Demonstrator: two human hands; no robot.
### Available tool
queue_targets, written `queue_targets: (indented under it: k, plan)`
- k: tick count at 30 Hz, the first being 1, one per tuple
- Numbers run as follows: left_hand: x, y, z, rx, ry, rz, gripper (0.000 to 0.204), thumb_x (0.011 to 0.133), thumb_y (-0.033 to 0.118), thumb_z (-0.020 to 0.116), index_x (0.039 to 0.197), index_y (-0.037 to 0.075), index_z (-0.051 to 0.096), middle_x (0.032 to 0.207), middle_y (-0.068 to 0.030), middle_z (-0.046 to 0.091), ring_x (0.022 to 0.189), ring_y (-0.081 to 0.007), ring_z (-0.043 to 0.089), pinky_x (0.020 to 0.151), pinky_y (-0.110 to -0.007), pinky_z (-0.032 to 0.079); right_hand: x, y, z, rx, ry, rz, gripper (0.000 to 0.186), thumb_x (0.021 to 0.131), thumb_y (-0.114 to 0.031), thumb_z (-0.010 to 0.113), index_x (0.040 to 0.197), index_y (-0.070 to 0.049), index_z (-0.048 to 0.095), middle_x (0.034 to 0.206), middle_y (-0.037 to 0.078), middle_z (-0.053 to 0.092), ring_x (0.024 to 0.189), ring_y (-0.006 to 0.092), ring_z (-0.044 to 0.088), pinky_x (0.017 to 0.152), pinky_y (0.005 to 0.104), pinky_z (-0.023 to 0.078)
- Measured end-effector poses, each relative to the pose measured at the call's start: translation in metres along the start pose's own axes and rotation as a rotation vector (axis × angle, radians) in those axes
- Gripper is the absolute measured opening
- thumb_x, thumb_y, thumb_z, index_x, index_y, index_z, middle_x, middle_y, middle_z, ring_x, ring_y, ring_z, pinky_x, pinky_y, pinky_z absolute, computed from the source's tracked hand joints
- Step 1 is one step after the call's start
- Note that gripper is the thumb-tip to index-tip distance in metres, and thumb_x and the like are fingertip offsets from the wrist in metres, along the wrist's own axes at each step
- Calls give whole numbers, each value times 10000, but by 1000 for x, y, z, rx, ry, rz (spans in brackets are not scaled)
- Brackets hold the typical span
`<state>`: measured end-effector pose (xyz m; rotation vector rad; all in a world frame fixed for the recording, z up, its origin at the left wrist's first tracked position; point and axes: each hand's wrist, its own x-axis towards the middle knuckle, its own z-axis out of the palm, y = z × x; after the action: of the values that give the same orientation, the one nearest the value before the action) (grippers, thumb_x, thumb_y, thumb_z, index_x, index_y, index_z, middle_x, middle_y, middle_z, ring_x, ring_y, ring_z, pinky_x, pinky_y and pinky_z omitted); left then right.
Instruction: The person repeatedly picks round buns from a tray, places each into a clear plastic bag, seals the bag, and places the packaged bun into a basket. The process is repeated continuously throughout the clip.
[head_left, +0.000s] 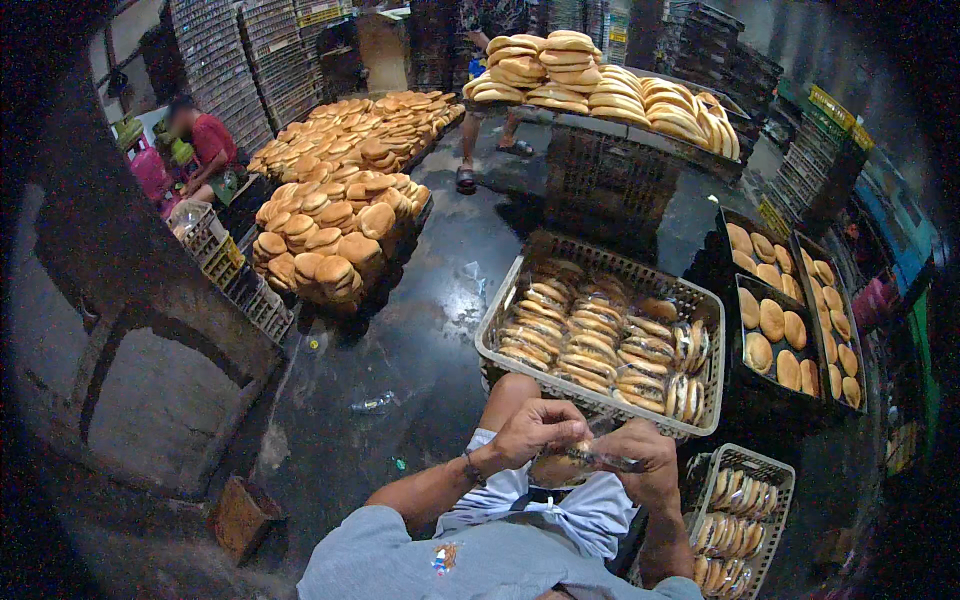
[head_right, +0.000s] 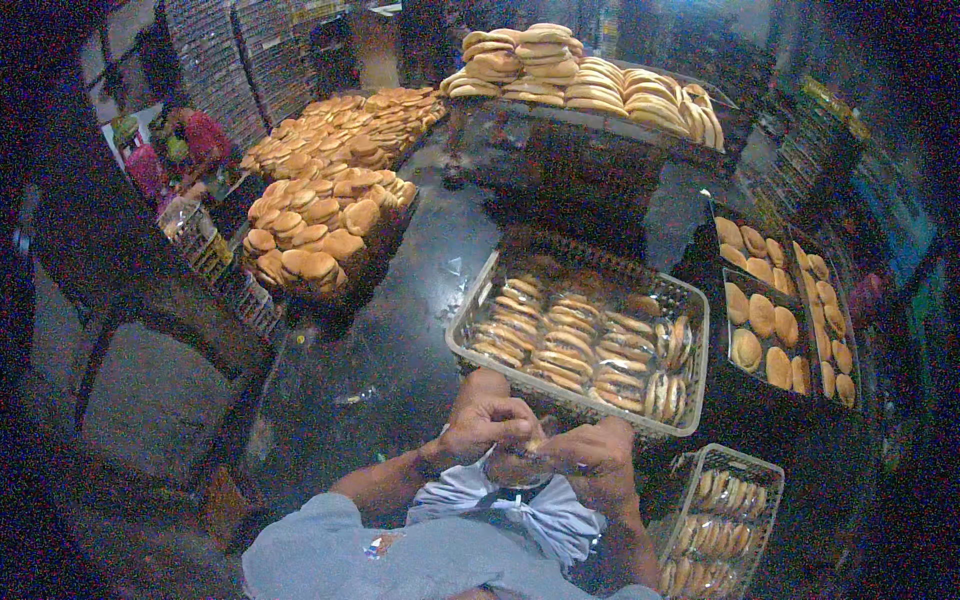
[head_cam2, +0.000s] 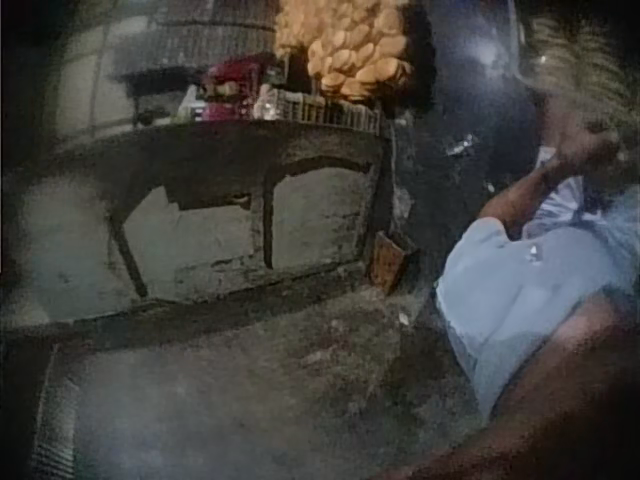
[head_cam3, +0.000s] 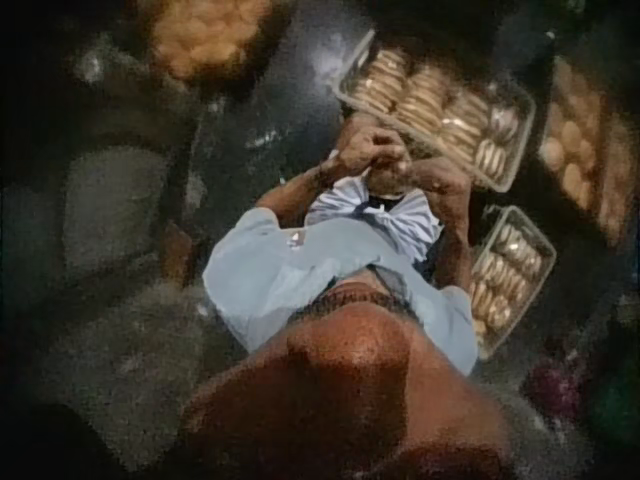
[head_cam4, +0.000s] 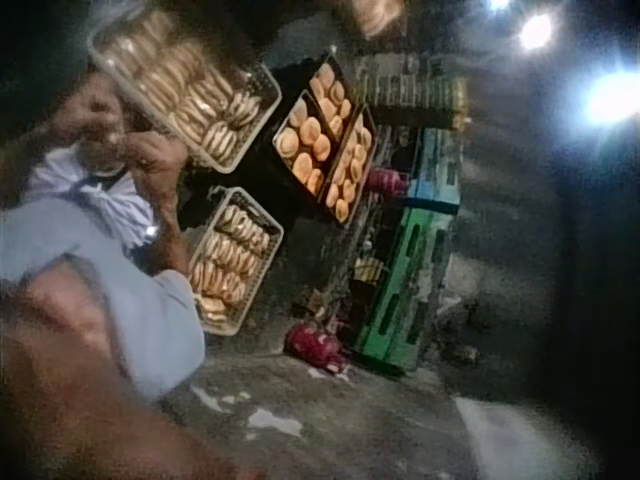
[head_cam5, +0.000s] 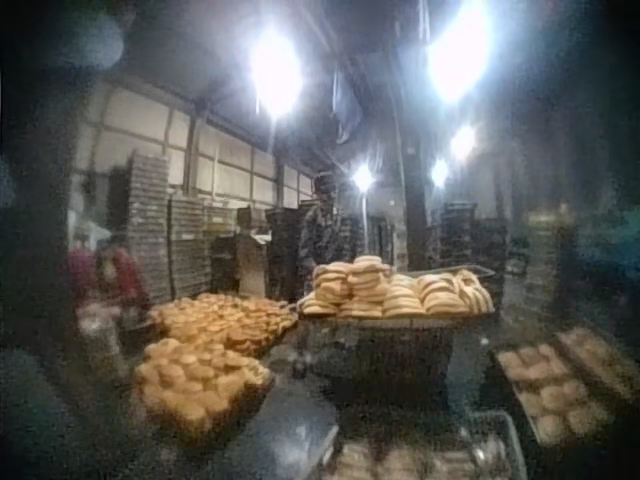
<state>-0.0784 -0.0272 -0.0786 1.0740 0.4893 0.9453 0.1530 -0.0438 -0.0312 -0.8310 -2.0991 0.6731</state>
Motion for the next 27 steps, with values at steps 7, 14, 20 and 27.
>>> queue_targets:
  k: [7,14,20,27]
  plan:
    - [7,-6,-9,255,-144,-153,170,938,195,709,963,29,681,886,-6,670,783,-64,570,673,-238,444,-6,-14,3,6,55,-28,401,654,31,777,971,-211,824,1079,47,714,862,198,670,794,323,522]
    - [13,0,1,518,-168,70,308,884,262,776,1049,6,732,968,-75,704,918,-174,657,835,-313,515,-25,3,-1,-12,58,73,355,675,52,796,957,-164,819,861,23,719,789,176,686,709,299,542]
    - [5,23,24,836,-32,313,232,798,200,832,958,45,766,1006,-94,722,910,-200,685,818,-325,537,-10,-3,-2,-67,183,50,197,675,87,800,808,-51,756,790,52,712,748,152,676,638,278,530]
    - [1,9,29,863,175,422,162,772,215,820,885,103,788,958,-43,739,817,-209,674,737,-352,512,-26,27,22,108,493,275,243,624,24,780,765,-69,606,723,104,679,642,292,660,606,368,495]
